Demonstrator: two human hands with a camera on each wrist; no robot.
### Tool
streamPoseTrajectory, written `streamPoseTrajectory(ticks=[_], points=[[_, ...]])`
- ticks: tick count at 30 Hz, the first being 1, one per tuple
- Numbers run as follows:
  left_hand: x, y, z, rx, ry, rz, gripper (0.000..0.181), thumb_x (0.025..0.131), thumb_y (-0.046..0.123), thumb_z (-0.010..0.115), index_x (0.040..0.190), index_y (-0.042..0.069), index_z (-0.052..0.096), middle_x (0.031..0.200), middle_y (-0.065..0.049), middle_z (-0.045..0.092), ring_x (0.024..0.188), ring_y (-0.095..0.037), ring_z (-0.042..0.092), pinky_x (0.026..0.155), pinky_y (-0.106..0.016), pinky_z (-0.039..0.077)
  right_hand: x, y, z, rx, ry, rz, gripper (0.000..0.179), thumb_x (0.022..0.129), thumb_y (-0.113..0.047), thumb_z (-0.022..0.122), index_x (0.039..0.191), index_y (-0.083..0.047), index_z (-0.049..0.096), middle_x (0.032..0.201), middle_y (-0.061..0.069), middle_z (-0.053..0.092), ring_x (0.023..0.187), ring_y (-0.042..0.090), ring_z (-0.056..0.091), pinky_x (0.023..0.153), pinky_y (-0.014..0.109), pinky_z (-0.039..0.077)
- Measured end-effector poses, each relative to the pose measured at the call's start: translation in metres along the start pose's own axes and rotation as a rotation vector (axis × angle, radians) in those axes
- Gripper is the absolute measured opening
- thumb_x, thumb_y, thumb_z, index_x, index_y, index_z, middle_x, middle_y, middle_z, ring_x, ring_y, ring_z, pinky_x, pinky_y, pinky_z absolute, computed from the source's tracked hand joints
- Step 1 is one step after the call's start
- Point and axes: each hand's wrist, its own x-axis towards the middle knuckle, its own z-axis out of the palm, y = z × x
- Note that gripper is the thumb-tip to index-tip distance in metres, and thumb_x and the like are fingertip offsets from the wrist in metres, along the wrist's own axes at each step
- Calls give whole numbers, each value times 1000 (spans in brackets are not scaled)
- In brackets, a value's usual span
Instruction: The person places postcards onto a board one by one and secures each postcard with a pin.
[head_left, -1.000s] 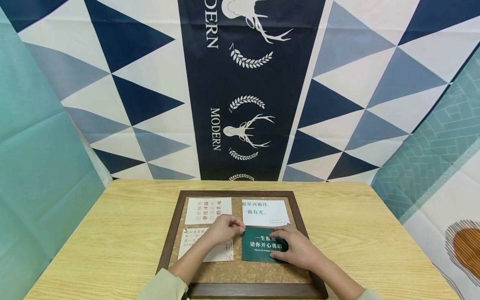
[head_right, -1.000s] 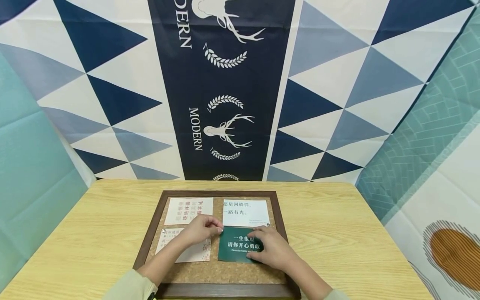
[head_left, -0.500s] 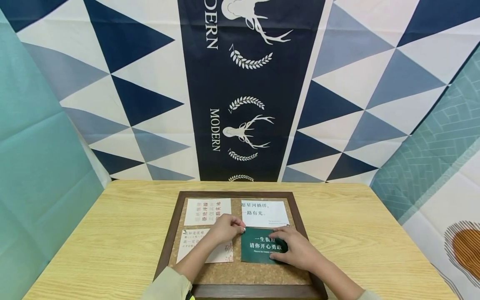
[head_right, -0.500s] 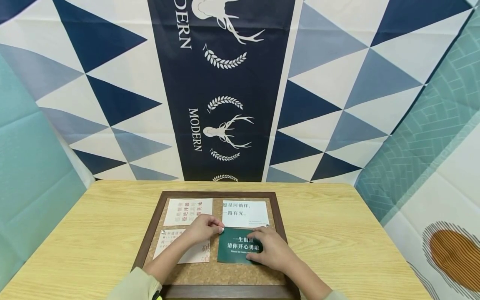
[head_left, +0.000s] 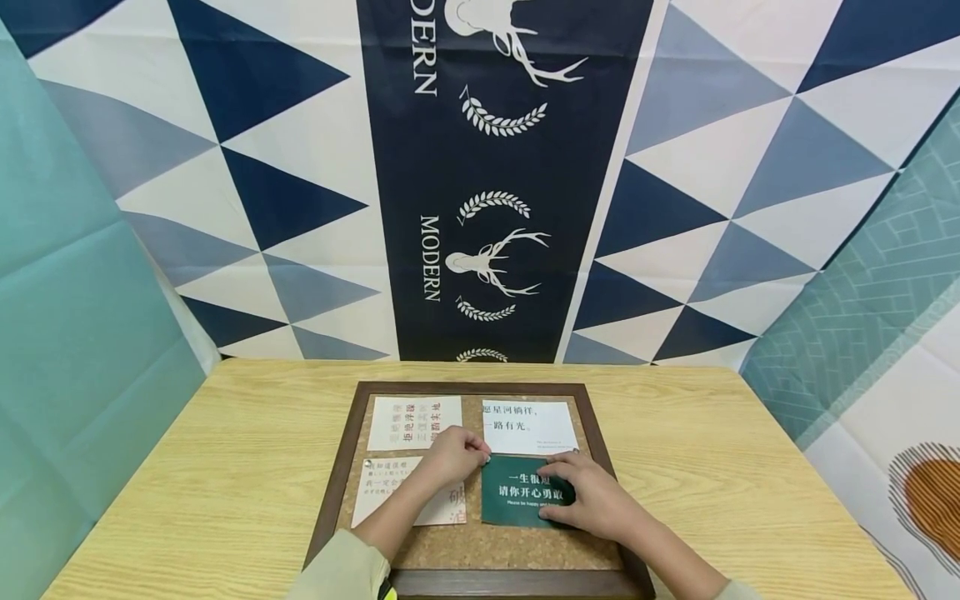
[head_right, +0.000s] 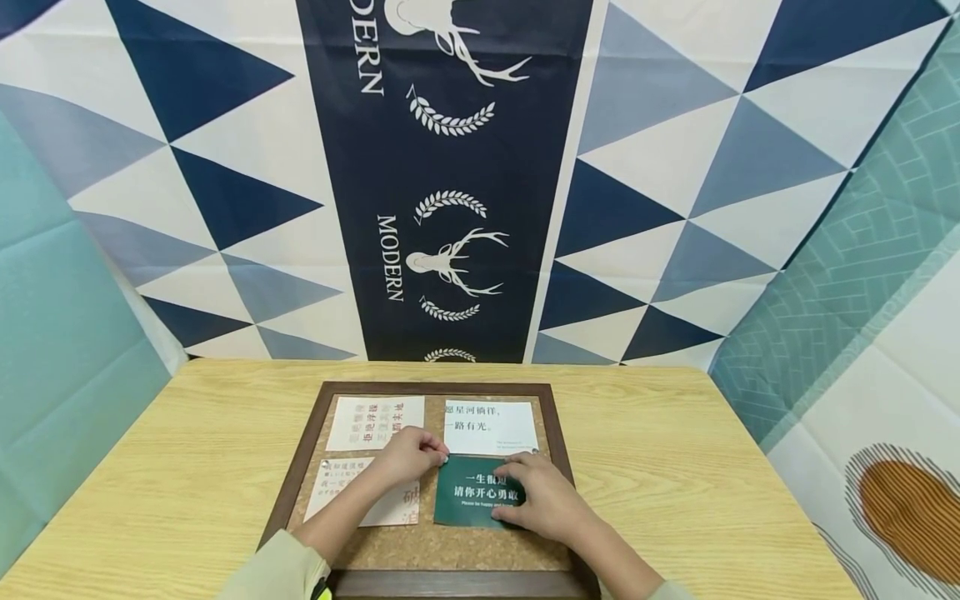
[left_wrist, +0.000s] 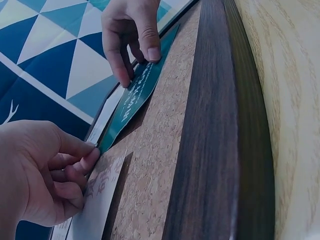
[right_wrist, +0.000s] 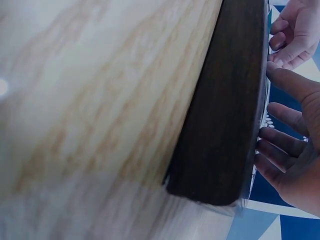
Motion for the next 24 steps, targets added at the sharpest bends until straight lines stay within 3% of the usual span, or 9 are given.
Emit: streamPoseTrajectory(ticks=[10,24], points=[[3,2,1,99,15,1,9,83,9,65,76,8,71,75,-2,66,66,-13,52,59,-26,42,1,2,1,-2,-2,5,47,72,-36,79,109,-12,67,119,8,59,111,27,56,92,46,47],[7,8,0,176,-22,-46,14,85,14,64,73,11,70,74,1,63,63,-12,51,58,-26,41,1,2,0,9,-1,5,46,72,-37,79,109,-11,67,120,8,59,112,28,56,92,46,47]])
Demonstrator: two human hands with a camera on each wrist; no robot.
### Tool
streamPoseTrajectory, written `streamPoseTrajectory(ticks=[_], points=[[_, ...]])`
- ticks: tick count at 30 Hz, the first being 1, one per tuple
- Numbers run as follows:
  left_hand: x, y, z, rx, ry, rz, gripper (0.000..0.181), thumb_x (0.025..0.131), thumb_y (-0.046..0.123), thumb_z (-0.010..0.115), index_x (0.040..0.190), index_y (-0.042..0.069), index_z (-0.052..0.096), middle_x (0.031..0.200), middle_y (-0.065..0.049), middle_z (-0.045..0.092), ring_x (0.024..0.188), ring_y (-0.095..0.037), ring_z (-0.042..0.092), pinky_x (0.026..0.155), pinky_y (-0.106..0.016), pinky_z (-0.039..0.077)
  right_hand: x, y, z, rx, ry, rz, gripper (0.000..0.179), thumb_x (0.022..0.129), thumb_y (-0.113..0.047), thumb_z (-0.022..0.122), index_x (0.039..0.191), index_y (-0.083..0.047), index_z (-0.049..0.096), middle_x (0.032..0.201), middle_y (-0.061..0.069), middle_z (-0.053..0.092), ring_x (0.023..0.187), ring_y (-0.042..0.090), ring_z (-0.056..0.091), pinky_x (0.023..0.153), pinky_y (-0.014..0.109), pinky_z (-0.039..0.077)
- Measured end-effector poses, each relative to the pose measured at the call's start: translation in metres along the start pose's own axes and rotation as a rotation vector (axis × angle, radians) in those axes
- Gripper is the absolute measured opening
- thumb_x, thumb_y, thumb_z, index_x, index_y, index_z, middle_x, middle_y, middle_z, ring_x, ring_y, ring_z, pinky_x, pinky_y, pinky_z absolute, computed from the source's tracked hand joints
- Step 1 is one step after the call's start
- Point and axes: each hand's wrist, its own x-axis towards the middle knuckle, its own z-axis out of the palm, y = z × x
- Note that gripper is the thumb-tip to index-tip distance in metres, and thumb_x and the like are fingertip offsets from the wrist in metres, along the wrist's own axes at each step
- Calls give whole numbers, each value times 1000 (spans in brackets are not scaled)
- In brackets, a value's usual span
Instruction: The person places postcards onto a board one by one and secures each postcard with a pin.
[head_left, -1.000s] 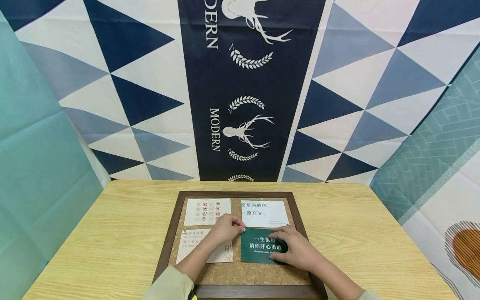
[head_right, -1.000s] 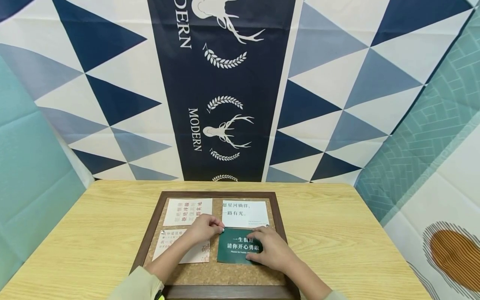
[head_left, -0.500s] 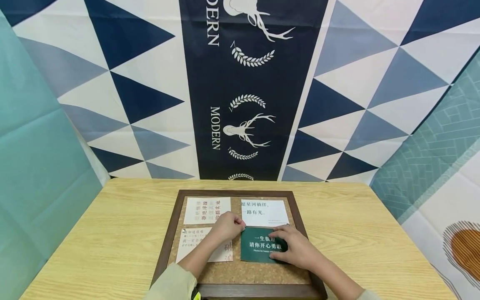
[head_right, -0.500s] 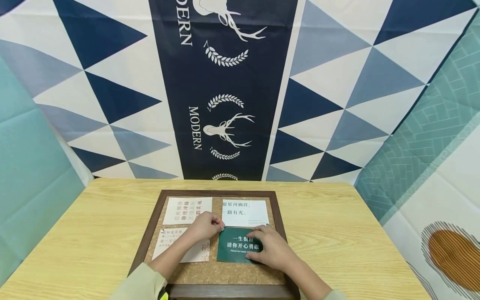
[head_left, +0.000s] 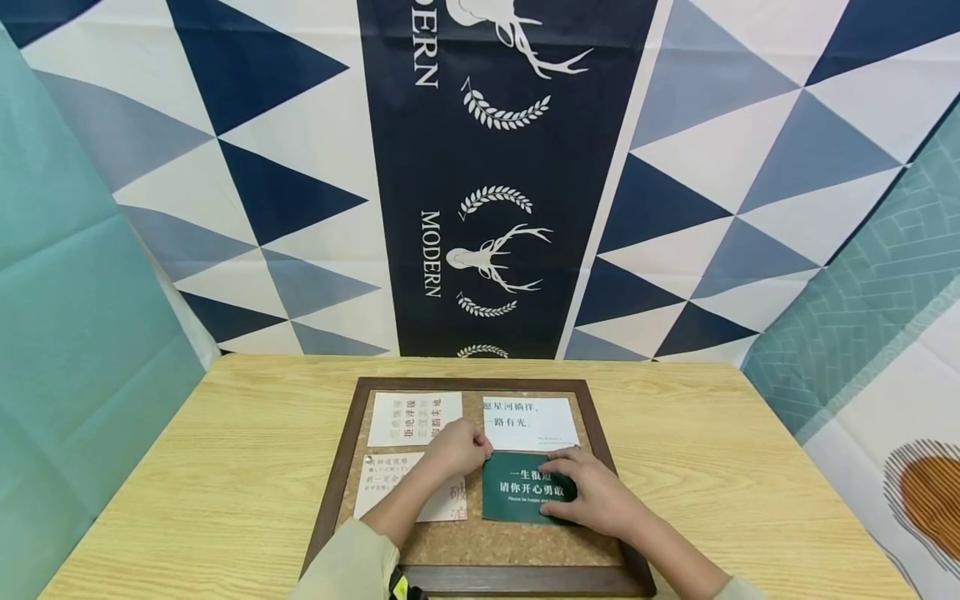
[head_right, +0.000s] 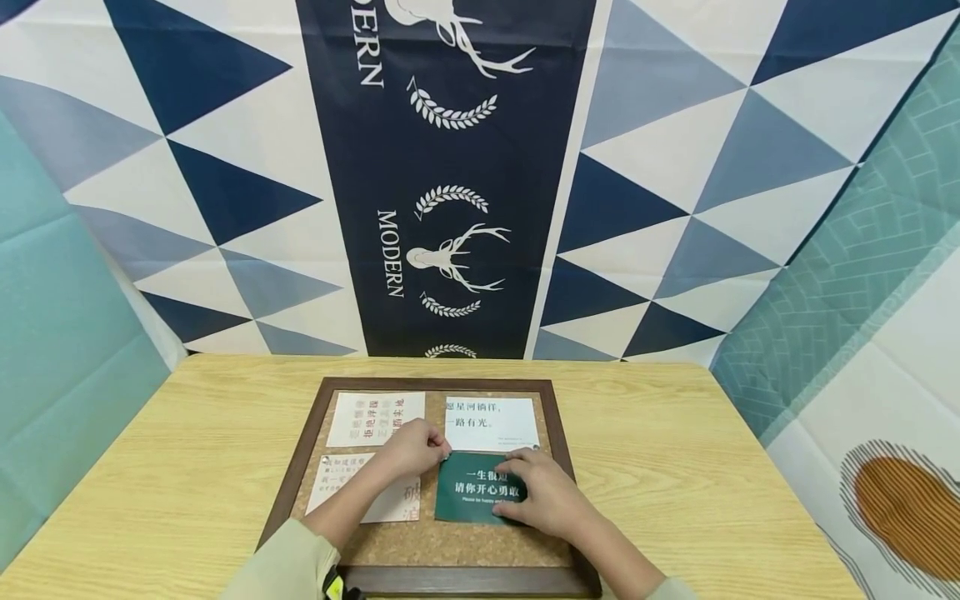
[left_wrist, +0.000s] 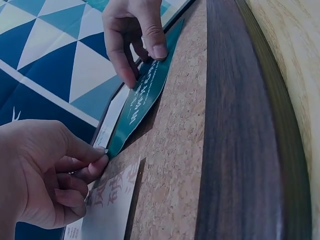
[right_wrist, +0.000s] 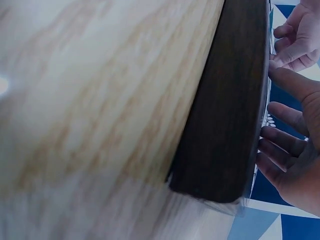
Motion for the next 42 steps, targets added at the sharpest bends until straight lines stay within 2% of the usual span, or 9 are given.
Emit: streamPoseTrajectory(ticks=[4,10,23,33,39,42], points=[[-2,3,-2,26,-5,-20,16,86,14,63,71,11,67,70,1,60,60,-13,50,54,-26,39,1,0,0,-1,-5,-4,47,73,-38,78,110,-11,67,120,8,59,112,28,55,92,46,47],[-1,5,-2,35,-10,-19,17,86,11,62,70,10,66,68,1,58,59,-13,50,54,-25,38,0,0,0,-7,-2,-5,48,72,-37,79,110,-11,67,120,9,59,112,28,56,92,45,47],[0,9,0,26,-11,-53,18,82,6,58,65,8,61,65,-2,55,58,-14,49,51,-24,37,1,-1,0,-2,-10,-3,48,73,-38,78,110,-11,67,120,9,58,112,28,55,92,46,47],[3,11,2,47,-17,-64,28,80,3,57,54,12,50,55,1,46,51,-13,41,47,-23,31,1,0,1,-10,-9,3,48,73,-40,78,110,-12,67,120,8,58,112,27,55,92,46,47],[3,11,2,42,-19,-64,21,80,3,60,60,9,57,60,-2,53,55,-15,47,50,-25,35,2,0,1,-13,-10,3,48,72,-39,78,110,-12,67,119,8,58,111,27,55,92,46,47],[4,12,0,76,-19,-59,21,79,4,61,59,11,57,60,-1,53,55,-15,47,50,-25,36,2,0,1,-12,-12,3,48,72,-39,78,110,-12,67,119,8,58,111,27,55,92,45,47]])
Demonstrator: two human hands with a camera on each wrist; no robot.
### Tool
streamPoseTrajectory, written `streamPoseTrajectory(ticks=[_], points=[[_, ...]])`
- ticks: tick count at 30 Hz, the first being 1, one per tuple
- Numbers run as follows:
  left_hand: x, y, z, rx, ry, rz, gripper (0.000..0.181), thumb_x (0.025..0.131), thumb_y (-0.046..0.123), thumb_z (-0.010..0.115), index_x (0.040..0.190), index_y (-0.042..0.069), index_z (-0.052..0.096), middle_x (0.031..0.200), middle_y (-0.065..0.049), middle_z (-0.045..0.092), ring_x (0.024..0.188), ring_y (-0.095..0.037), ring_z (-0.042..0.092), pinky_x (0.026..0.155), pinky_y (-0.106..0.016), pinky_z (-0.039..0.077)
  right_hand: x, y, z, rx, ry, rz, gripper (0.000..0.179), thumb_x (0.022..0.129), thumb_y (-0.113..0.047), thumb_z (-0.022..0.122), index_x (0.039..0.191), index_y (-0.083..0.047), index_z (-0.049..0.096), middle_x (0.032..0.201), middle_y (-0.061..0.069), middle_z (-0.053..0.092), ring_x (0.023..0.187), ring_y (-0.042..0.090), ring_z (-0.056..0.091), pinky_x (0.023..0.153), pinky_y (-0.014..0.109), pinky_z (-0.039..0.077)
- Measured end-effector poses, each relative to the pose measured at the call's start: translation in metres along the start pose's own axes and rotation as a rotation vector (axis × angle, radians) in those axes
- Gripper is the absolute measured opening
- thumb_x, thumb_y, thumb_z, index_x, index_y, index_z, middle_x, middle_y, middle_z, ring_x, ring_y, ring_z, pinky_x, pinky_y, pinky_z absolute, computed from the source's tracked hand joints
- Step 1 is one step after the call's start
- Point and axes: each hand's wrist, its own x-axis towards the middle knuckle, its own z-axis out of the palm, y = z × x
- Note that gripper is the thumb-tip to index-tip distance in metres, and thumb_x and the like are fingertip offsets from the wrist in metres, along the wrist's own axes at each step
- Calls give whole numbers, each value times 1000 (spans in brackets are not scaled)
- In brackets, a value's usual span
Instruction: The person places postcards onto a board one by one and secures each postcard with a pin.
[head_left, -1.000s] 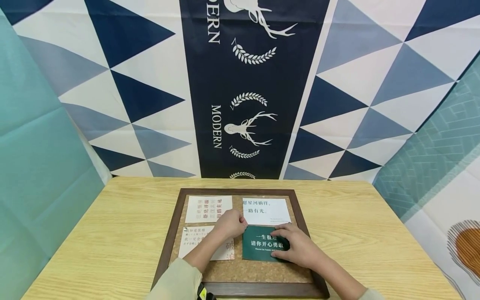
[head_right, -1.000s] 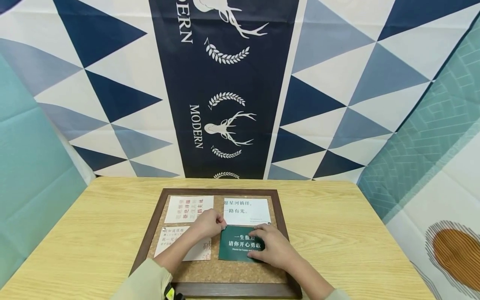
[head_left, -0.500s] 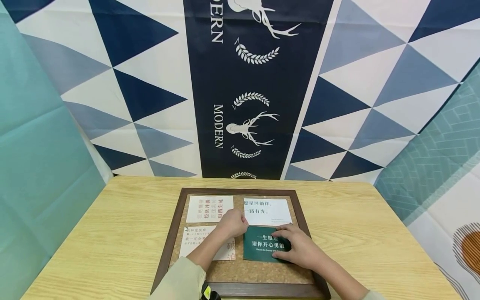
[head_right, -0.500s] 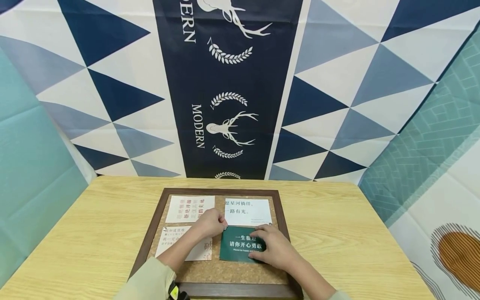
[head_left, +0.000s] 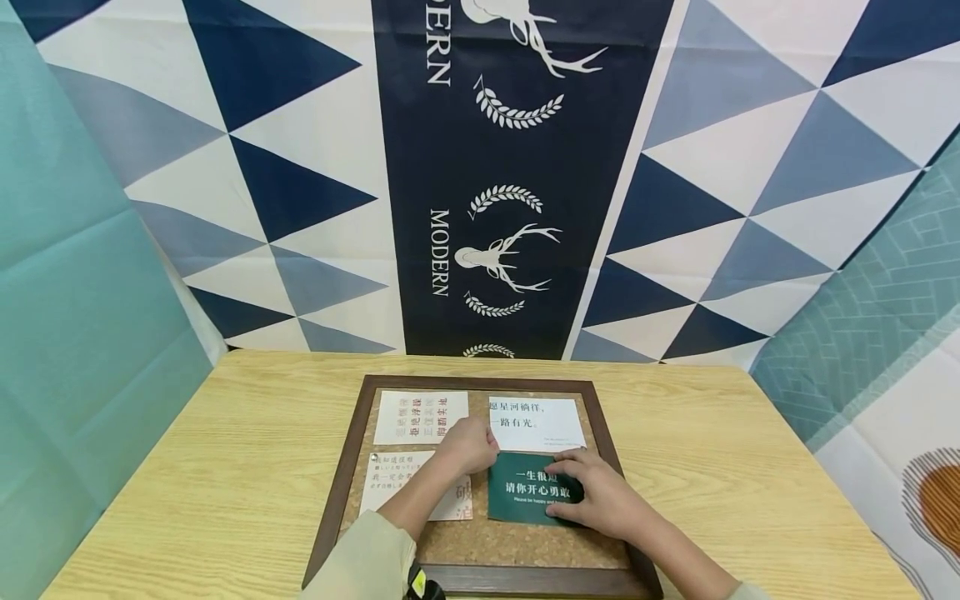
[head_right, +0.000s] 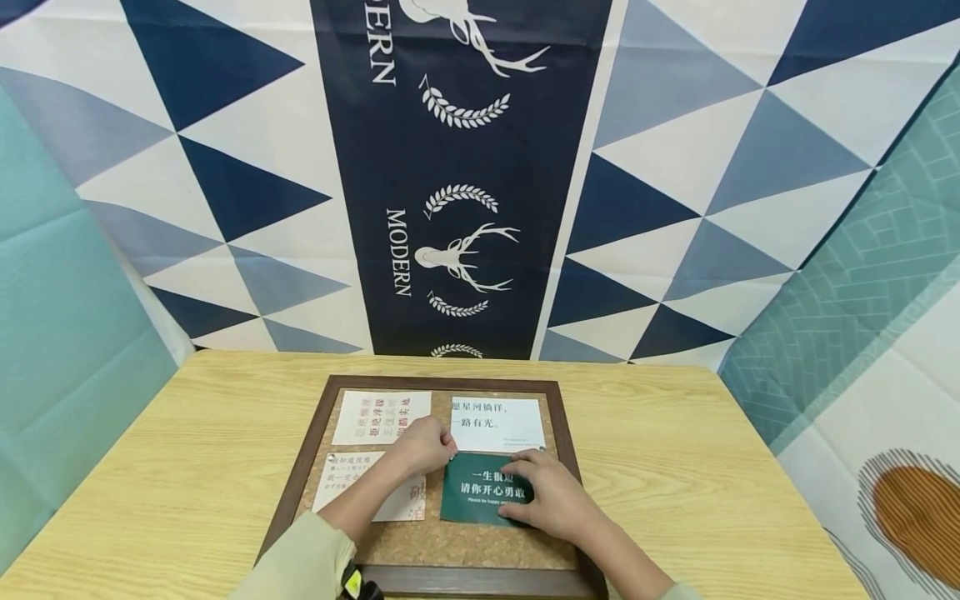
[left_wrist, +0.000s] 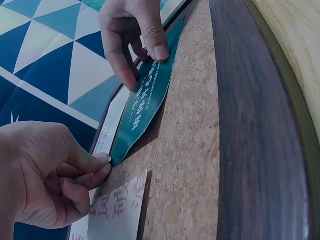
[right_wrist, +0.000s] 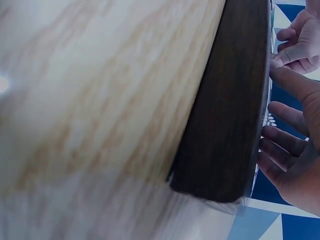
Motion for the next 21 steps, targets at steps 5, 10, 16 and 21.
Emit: streamPoseTrajectory(ticks=[5,10,16,21], points=[[-1,3,-2,124,2,30,34,76,4,59,49,17,43,49,4,40,47,-12,38,45,-24,30,0,0,0,10,-5,7,48,73,-39,78,111,-12,66,121,9,57,113,29,54,92,46,47],[-2,6,-3,185,-1,38,41,78,4,58,47,18,35,46,5,34,44,-11,33,43,-23,28,-1,0,0,12,-7,15,48,73,-39,78,111,-12,66,122,10,57,114,30,54,92,47,47],[-1,7,-1,184,0,22,42,76,3,60,46,18,35,44,6,31,44,-11,31,44,-23,27,0,0,0,11,-7,16,47,73,-39,77,111,-12,66,123,9,57,114,29,54,92,47,47],[-2,8,-1,188,-2,18,42,75,1,60,46,18,35,43,6,31,43,-11,32,43,-23,27,0,0,0,7,-6,13,47,73,-39,77,111,-13,66,122,9,57,113,29,54,92,46,47]])
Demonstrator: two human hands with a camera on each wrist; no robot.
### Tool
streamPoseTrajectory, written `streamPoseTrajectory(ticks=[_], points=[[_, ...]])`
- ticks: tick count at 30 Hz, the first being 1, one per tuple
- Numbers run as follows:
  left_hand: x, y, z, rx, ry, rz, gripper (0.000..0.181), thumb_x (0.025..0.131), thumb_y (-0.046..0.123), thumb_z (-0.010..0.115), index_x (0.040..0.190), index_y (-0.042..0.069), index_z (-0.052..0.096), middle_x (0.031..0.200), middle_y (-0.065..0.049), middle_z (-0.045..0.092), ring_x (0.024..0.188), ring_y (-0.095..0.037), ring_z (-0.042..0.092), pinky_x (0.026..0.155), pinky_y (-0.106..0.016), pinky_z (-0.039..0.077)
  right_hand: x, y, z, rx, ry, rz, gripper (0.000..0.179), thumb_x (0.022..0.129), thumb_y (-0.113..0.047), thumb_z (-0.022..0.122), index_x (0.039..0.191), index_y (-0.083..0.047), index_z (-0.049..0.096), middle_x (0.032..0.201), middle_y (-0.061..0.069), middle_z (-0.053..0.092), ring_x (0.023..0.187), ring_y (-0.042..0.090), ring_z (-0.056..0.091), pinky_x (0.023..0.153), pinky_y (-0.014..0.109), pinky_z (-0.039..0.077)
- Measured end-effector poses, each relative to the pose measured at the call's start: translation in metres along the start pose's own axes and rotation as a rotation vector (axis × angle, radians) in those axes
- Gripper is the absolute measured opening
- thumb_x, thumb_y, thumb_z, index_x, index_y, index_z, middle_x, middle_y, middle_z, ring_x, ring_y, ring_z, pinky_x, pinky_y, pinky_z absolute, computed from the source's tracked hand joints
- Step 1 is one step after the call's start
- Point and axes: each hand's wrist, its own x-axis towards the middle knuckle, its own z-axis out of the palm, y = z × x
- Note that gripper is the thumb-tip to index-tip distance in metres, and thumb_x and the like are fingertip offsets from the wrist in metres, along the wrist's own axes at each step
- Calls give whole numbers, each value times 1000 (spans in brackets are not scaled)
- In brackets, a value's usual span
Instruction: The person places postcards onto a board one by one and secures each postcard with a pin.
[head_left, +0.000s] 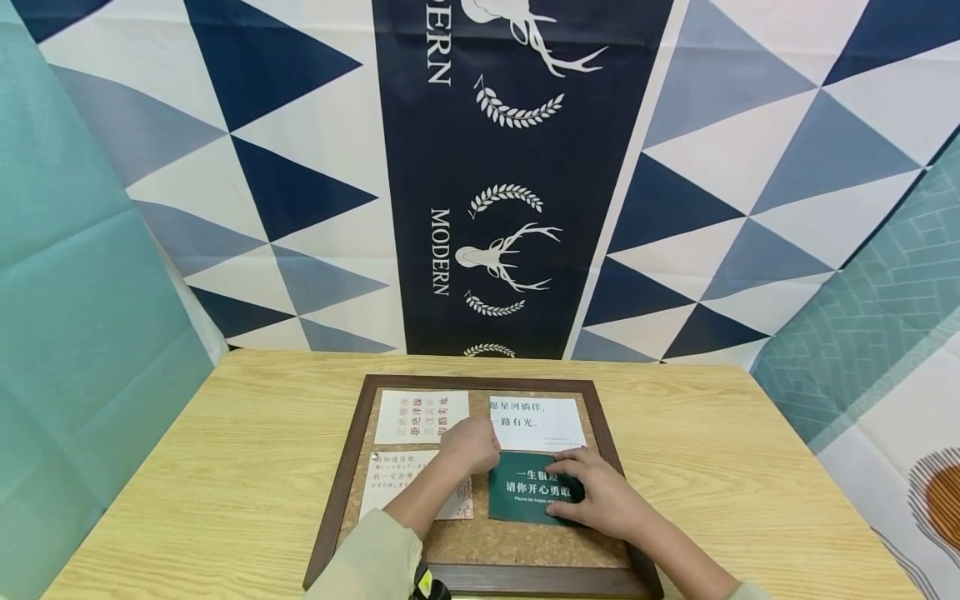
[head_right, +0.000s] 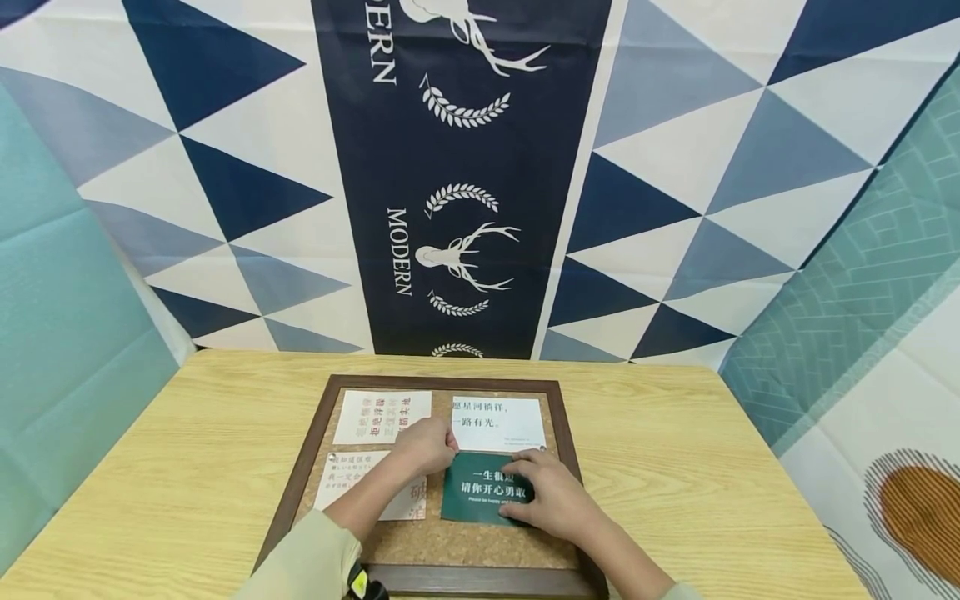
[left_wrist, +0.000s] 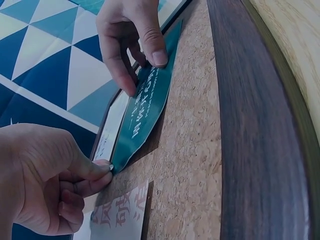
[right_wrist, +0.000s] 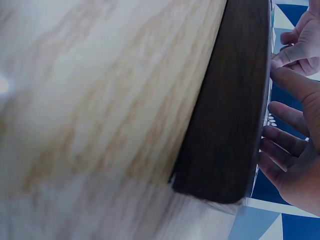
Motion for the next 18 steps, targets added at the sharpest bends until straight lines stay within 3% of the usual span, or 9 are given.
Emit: streamPoseTrajectory(ticks=[10,18], points=[[0,0,-2,14,-7,-10,30,75,2,63,51,15,50,52,2,48,50,-13,42,46,-24,32,0,-1,0,11,5,7,47,73,-37,78,111,-12,66,123,9,57,115,30,53,93,47,46],[0,1,-1,26,4,-11,25,74,2,63,54,15,56,55,2,52,52,-13,45,49,-25,35,-1,0,0,12,8,1,47,74,-37,78,111,-11,66,124,10,57,115,30,53,93,47,46]])
